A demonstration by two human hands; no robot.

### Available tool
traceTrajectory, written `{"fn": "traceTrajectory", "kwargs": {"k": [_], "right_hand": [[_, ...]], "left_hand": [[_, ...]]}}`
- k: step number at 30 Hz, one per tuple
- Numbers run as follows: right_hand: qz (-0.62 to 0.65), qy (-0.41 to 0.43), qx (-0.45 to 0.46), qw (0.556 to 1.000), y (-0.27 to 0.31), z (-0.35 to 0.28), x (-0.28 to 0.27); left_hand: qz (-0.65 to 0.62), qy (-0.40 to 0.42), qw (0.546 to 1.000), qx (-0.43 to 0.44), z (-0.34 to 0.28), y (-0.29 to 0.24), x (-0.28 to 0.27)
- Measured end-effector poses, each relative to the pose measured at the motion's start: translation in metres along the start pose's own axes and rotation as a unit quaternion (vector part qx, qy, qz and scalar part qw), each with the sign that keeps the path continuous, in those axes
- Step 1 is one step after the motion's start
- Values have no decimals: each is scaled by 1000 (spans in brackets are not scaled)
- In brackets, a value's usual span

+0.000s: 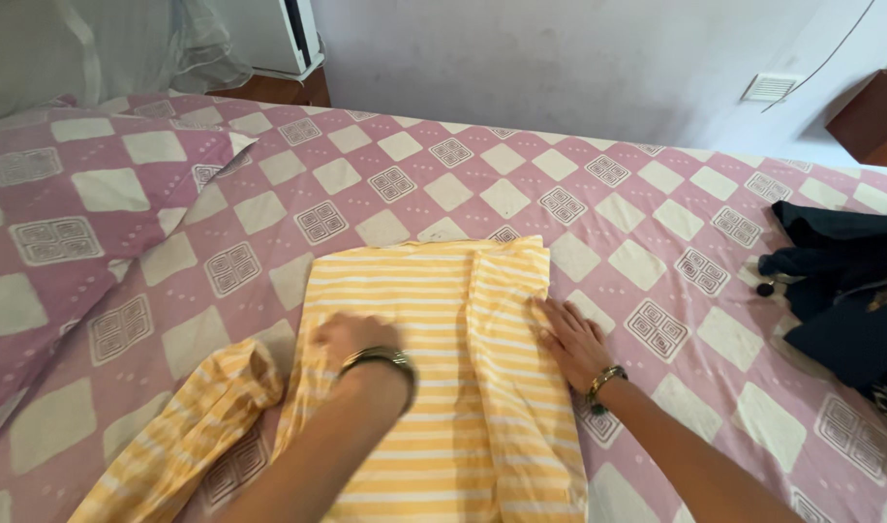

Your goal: The person lays a yellow and white striped shirt on a bed, buttons it, and folds it neatly. The shirt is handled by hand throughout the process.

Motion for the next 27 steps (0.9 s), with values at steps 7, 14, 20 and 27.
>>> {"fn": "traceTrajectory", "kwargs": {"k": [7, 14, 20, 27], "right_hand": [[144, -174, 151, 962, -15, 6, 7], [70, -189, 86, 976, -19, 17, 8], [81, -181, 104, 975, -14, 21, 2], [61, -176, 87, 979, -12, 22, 2]], "left_hand": [[-371, -167, 878, 251, 66, -187, -58], [-227, -34, 963, 141, 128, -293, -80], [-247, 30, 965, 88, 168, -313, -76], [-389, 13, 917, 88, 167, -283, -82]]}}
Point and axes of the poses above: each hand's wrist, its own z-axis towards the middle knuckle, its own x-axis out of the palm, y = z × x, the point moved 1 cm from there along z, towards the middle knuckle, and after that the axes turned 13 degrees about -x, right-handed, at the moved point
